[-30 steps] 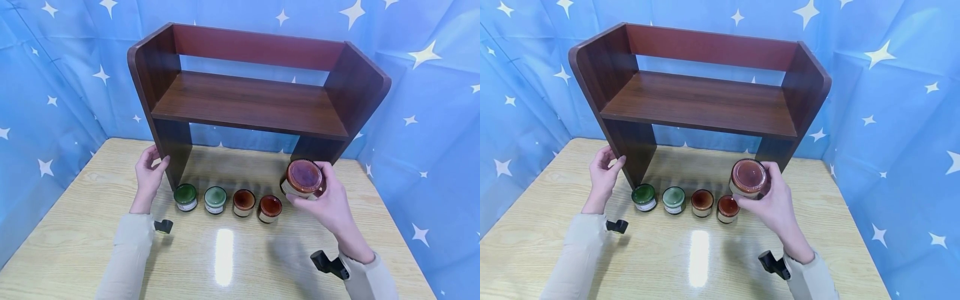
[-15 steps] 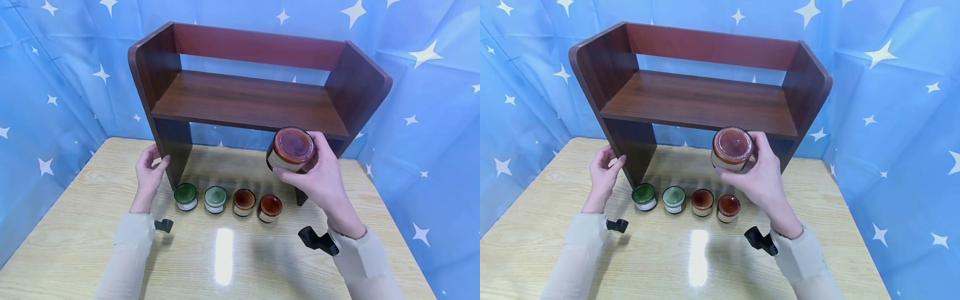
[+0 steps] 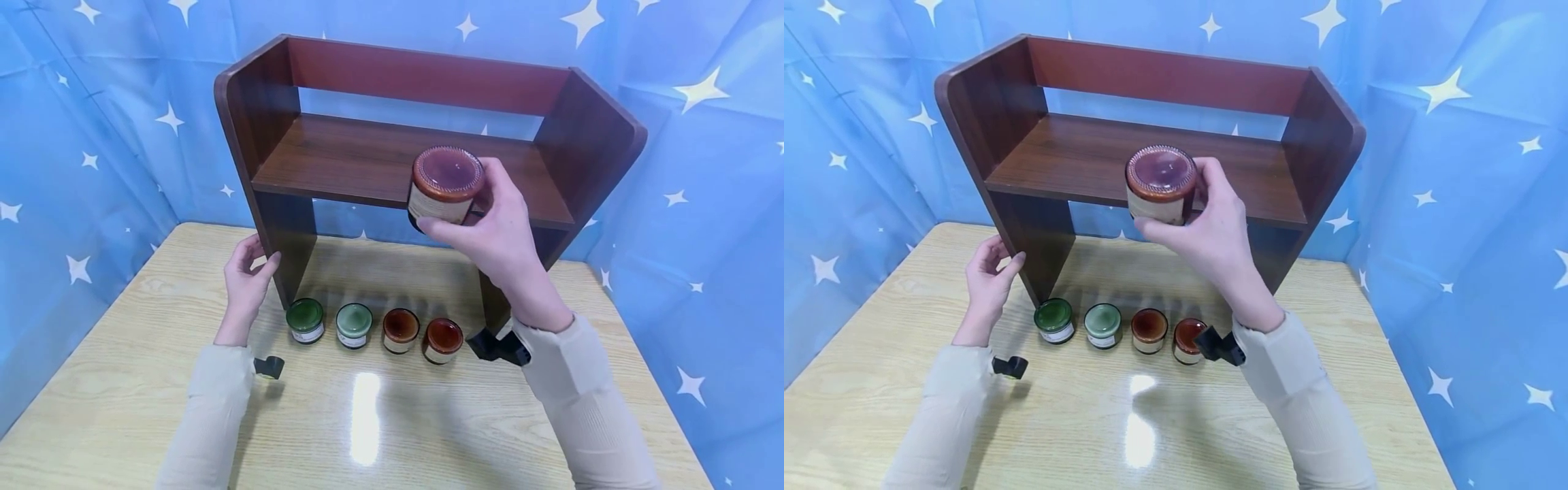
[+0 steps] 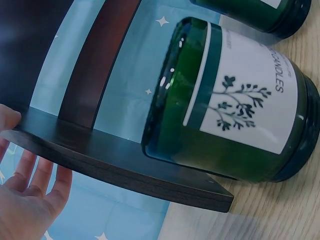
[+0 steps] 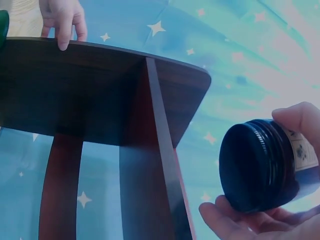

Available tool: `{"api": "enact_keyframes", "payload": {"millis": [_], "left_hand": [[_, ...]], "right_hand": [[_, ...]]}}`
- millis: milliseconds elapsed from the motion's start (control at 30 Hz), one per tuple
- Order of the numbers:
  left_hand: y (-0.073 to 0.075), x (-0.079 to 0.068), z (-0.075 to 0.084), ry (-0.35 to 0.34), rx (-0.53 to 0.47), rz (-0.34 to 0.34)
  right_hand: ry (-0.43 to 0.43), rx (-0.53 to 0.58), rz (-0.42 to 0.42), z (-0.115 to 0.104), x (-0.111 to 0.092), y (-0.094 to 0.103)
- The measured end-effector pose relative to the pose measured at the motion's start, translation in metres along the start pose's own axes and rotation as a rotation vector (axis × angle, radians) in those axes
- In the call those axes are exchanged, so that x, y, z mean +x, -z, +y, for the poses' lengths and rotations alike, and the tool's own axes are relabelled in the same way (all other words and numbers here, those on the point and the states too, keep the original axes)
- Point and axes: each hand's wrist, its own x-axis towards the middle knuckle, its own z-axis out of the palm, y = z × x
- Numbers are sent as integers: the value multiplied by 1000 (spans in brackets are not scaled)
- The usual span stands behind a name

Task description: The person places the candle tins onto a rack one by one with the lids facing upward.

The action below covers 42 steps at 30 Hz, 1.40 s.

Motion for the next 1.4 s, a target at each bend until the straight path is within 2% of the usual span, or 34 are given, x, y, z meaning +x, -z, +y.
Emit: {"api": "enact_keyframes", "payload": {"millis": [233,500,700,900,1133,1367,1400], "left_hand": [[1,0,0,-3,-8,-6],[1,2,0,-10,1,-10],[1,3,0,-23,-2,-25],[2,3,-1,-30,-4,-30],[2,4,-1,-38,-3,-14],[5,5,-5,-44,0,-16],[4,4,-2,-42,4,-21]], "right_hand": [[40,90,-26,-6,18,-14],[38,167,-40,-9,40,-33],[34,142,-53,-12,53,-48],[-35,65,-74,-17,67,-60],[-71,-24,-80,-25,85,-68],[-112,-25,-70,-37,100,-84],[-119,-22,-66,-39,101,-86]]}}
